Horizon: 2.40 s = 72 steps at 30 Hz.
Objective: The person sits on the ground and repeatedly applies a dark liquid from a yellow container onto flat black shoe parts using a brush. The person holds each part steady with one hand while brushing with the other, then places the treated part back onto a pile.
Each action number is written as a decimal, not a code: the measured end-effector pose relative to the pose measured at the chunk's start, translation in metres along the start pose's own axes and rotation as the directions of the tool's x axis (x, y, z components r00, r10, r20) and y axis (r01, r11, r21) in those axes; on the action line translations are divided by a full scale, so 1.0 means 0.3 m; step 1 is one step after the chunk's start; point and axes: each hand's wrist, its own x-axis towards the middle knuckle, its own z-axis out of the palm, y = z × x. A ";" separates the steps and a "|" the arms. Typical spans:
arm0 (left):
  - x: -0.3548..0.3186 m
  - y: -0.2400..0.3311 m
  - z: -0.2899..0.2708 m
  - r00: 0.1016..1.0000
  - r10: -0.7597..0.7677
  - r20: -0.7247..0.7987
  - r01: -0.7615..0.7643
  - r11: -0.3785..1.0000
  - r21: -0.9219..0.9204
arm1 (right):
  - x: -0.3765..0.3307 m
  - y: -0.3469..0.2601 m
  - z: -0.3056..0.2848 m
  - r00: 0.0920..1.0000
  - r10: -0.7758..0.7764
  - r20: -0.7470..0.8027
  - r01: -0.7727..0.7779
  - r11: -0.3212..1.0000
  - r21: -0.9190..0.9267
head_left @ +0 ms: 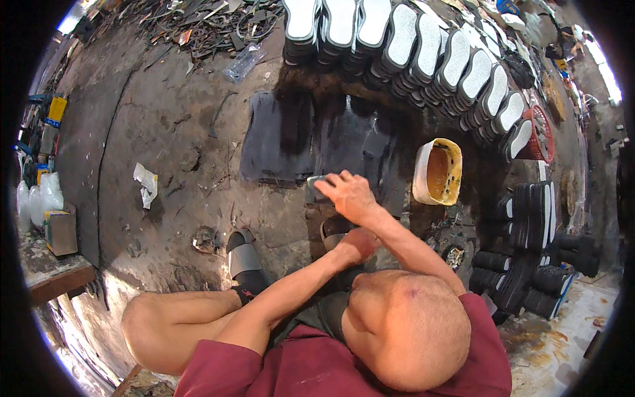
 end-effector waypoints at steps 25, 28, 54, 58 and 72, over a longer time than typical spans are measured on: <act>0.043 -0.197 -0.225 0.894 -0.244 -0.377 0.361 0.889 0.281 | 0.385 0.726 -0.030 0.956 0.291 0.030 -0.287 0.915 0.283; 0.036 -0.197 -0.250 0.880 -0.319 -0.352 0.399 0.899 0.182 | 0.377 0.749 -0.078 0.966 -0.250 0.068 0.206 0.900 0.385; 0.007 -0.099 -0.360 0.852 -0.440 -0.283 0.469 0.882 0.041 | -0.038 0.482 -0.126 0.911 0.411 0.030 -0.402 0.869 0.287; -0.028 -0.068 -0.339 0.518 -0.539 -0.664 0.411 0.838 -0.359 | -0.304 0.239 -0.087 0.921 0.387 -0.041 -0.372 0.906 0.200; -0.036 -0.065 -0.208 0.821 -0.431 -0.374 0.450 0.892 -0.040 | 0.228 0.423 -0.245 0.933 0.192 0.305 -0.196 0.980 -0.019</act>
